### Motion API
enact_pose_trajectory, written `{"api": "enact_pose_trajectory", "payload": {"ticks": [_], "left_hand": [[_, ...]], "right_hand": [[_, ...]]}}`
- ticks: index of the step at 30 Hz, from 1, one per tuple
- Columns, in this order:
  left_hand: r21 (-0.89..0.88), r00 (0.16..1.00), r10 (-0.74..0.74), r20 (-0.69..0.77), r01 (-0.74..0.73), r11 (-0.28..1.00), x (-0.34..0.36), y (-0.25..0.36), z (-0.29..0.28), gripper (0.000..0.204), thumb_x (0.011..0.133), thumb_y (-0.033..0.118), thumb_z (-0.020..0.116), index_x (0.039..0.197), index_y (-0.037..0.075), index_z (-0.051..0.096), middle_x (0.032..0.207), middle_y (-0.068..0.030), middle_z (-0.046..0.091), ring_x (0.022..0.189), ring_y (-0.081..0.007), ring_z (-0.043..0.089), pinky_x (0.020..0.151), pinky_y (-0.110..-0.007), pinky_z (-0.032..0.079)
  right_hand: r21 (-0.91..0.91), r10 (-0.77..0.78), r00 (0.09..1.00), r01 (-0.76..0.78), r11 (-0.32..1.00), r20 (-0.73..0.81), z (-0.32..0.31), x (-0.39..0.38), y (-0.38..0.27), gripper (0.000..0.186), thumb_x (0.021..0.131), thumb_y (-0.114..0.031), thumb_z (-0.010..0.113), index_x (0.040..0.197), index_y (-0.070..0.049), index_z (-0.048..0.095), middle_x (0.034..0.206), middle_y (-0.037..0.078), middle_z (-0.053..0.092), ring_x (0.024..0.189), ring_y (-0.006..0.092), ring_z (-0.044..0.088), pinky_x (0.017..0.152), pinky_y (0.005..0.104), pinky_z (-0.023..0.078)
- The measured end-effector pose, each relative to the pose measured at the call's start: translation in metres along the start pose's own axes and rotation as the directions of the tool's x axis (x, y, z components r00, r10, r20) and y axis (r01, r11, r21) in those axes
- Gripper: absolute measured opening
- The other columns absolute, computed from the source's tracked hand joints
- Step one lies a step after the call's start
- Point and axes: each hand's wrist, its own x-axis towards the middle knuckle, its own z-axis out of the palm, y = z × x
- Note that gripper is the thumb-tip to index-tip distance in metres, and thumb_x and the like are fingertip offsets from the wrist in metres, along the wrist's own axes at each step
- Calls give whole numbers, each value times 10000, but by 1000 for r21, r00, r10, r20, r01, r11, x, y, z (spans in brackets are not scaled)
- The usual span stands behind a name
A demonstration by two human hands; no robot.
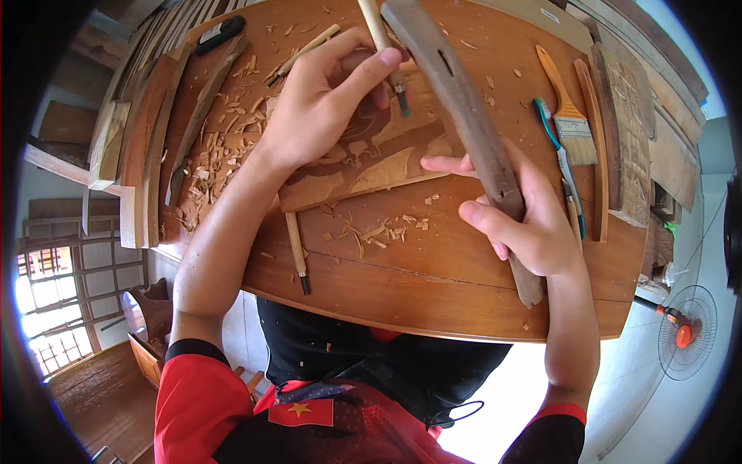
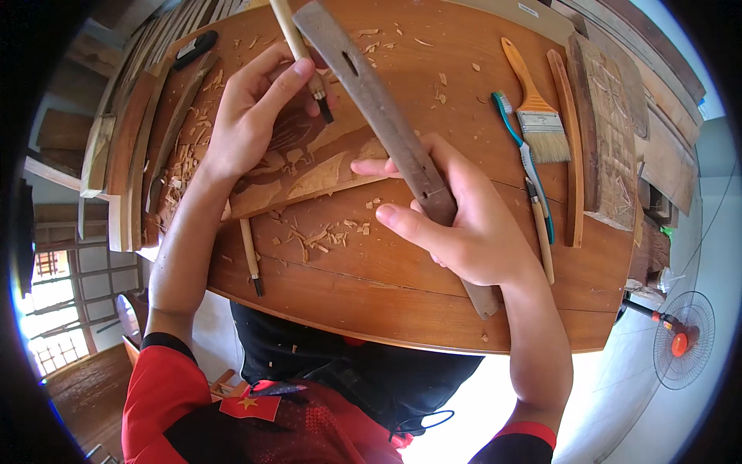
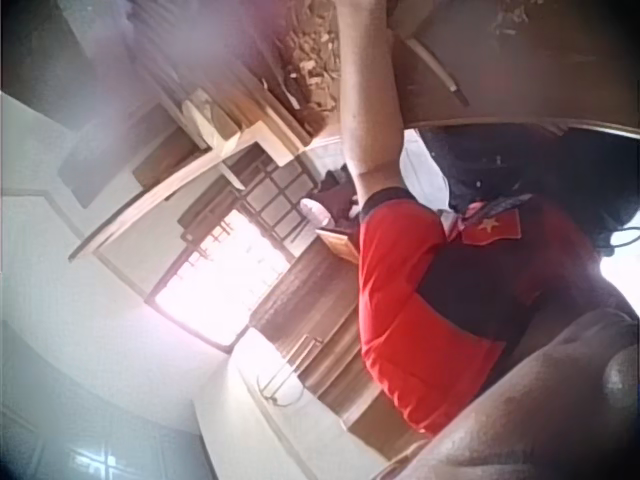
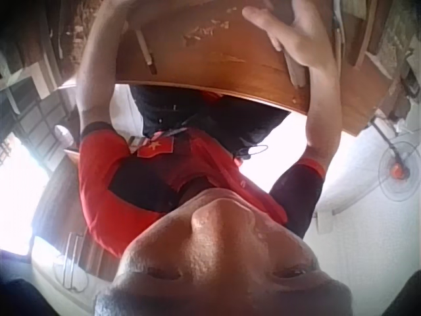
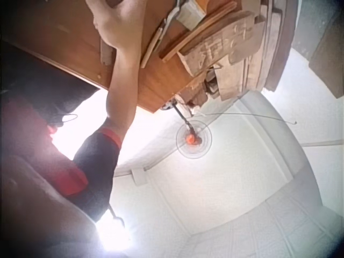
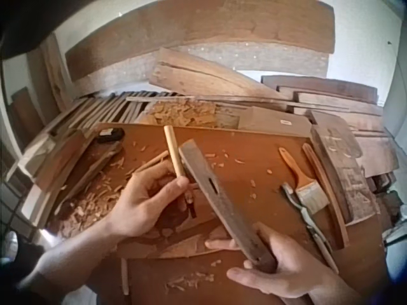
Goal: The person carves a design into a piece of wood using a chisel and a wooden mallet.
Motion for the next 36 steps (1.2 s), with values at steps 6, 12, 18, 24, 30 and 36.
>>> {"api": "enact_pose_trajectory", "payload": {"ticks": [6, 12, 18, 24, 30, 36], "left_hand": [[4, 1000, 11, 15, -11, 1000, -6, 5, 4, 345, 1104, 232, 546, 1329, -22, 607, 966, -72, 718, 856, -91, 635, 810, -260, 518], [41, 987, 108, 122, -114, 993, -9, 2, 10, 348, 1105, 215, 540, 1352, -26, 590, 1020, -77, 722, 973, -123, 661, 879, -271, 518], [-28, 986, -11, 164, 16, 999, -9, 8, 13, 357, 1106, 209, 538, 1369, -30, 568, 1025, -72, 727, 1021, -117, 665, 938, -289, 511], [-23, 992, -54, 113, 57, 998, -15, 11, 19, 345, 1091, 202, 572, 1340, -36, 569, 1031, -80, 753, 1008, -113, 670, 923, -274, 515], [198, 995, 87, -43, -77, 977, -20, 12, 26, 246, 996, 200, 719, 1131, 4, 655, 945, -129, 792, 912, -201, 773, 822, -316, 568], [286, 975, 216, -50, -193, 939, -22, 6, 28, 251, 951, 202, 771, 1094, 27, 661, 901, -129, 784, 841, -251, 781, 726, -338, 580]], "right_hand": [[-65, 82, 997, -83, 994, -6, -3, -2, 1, 351, 939, -185, 755, 1189, -69, 539, 1179, 115, 742, 517, 16, 468, 437, 198, 383], [81, -35, 998, 39, 996, -52, -6, 2, 3, 357, 951, -148, 723, 1222, -68, 505, 1215, 163, 722, 507, 20, 477, 428, 198, 398], [46, 18, 1000, -18, 999, -3, -2, 2, 5, 349, 973, -143, 692, 1239, -53, 484, 1270, 208, 695, 494, 35, 485, 421, 204, 397], [48, 35, 992, -29, 998, -125, -16, 0, 6, 337, 979, -198, 709, 1199, -17, 529, 841, 83, 675, 471, 56, 492, 408, 216, 371], [97, -7, 981, 27, 995, -193, -16, 2, 8, 358, 970, -175, 706, 1220, 2, 523, 857, 92, 661, 468, 69, 495, 407, 222, 370], [86, -23, 981, 40, 996, -194, -11, -1, 4, 383, 949, -164, 721, 1228, 4, 518, 867, 77, 656, 489, 64, 502, 406, 217, 370]]}}
